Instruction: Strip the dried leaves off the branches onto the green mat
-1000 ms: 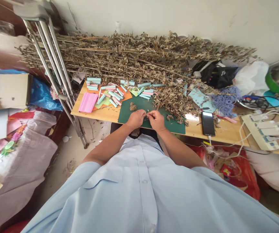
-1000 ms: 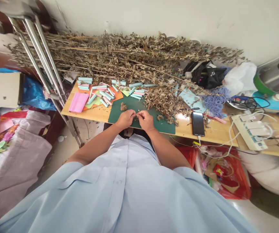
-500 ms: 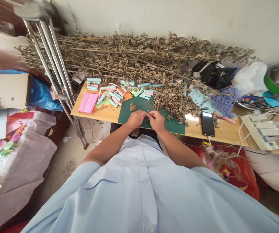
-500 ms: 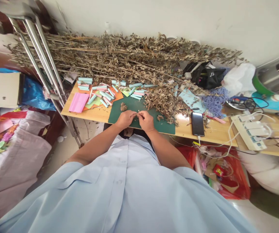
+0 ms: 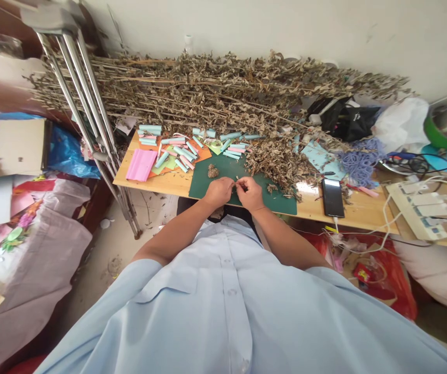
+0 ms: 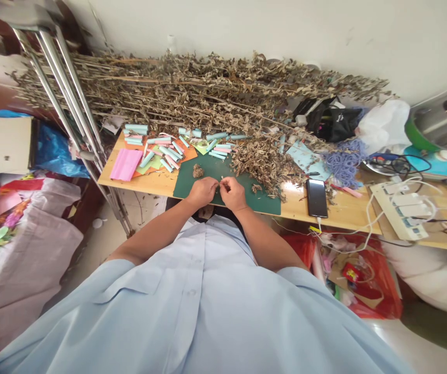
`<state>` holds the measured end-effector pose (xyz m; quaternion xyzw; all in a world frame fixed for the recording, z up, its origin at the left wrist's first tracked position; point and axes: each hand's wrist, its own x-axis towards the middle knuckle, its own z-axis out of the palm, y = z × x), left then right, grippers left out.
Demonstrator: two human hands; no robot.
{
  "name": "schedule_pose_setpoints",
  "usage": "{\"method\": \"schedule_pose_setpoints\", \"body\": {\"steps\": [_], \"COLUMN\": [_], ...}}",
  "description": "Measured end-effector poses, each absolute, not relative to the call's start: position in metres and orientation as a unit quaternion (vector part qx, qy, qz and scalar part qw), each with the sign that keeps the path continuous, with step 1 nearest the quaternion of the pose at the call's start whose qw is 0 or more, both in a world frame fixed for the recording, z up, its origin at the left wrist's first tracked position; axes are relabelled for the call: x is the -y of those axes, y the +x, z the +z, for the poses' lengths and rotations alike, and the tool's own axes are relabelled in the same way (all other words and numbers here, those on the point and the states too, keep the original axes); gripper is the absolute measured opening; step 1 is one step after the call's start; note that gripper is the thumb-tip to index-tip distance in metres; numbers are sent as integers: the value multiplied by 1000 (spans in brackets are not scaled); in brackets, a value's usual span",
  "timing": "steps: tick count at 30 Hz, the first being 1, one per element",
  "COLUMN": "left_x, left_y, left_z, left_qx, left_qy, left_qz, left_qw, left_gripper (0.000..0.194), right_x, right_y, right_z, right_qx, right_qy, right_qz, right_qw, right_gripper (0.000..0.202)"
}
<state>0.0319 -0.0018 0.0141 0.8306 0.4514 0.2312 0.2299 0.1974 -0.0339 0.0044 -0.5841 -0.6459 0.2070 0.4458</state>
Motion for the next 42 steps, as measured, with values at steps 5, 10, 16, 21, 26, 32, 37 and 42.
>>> {"method": "schedule_pose_setpoints", "body": {"steps": [5, 10, 16, 21, 26, 32, 37, 42], "left_x": [2, 0, -6, -11, -9, -2, 0, 1], "left_y": [31, 32, 32, 33, 38, 40, 39, 39], "left_z": [20, 24, 27, 30, 29, 27, 26, 32], "left_qx": [-457, -465, -516, -524, -523, -498, -506, -500], "left_qy": [823, 804, 728, 685, 658, 649, 614, 572], "left_qz": [236, 253, 287, 296, 298, 309, 338, 354], "left_qw": [242, 271, 349, 411, 452, 486, 503, 546], "left_gripper": [25, 23, 21, 19, 18, 15, 8, 12], "right_x": [31, 31, 28, 25, 27, 28, 31, 32], "right_y": [197, 196, 197, 197, 195, 195, 196, 196], "right_z": [5, 8, 4, 4, 9, 9, 11, 8], "right_qx": [613, 597, 553, 526, 543, 563, 593, 620], "right_qy": [-581, -580, -595, -583, -589, -573, -566, -540], "right_qz": [261, 274, 284, 318, 282, 276, 273, 277], "right_qw": [468, 482, 509, 531, 527, 527, 504, 497], "right_gripper": [17, 17, 18, 20, 20, 21, 19, 19]}}
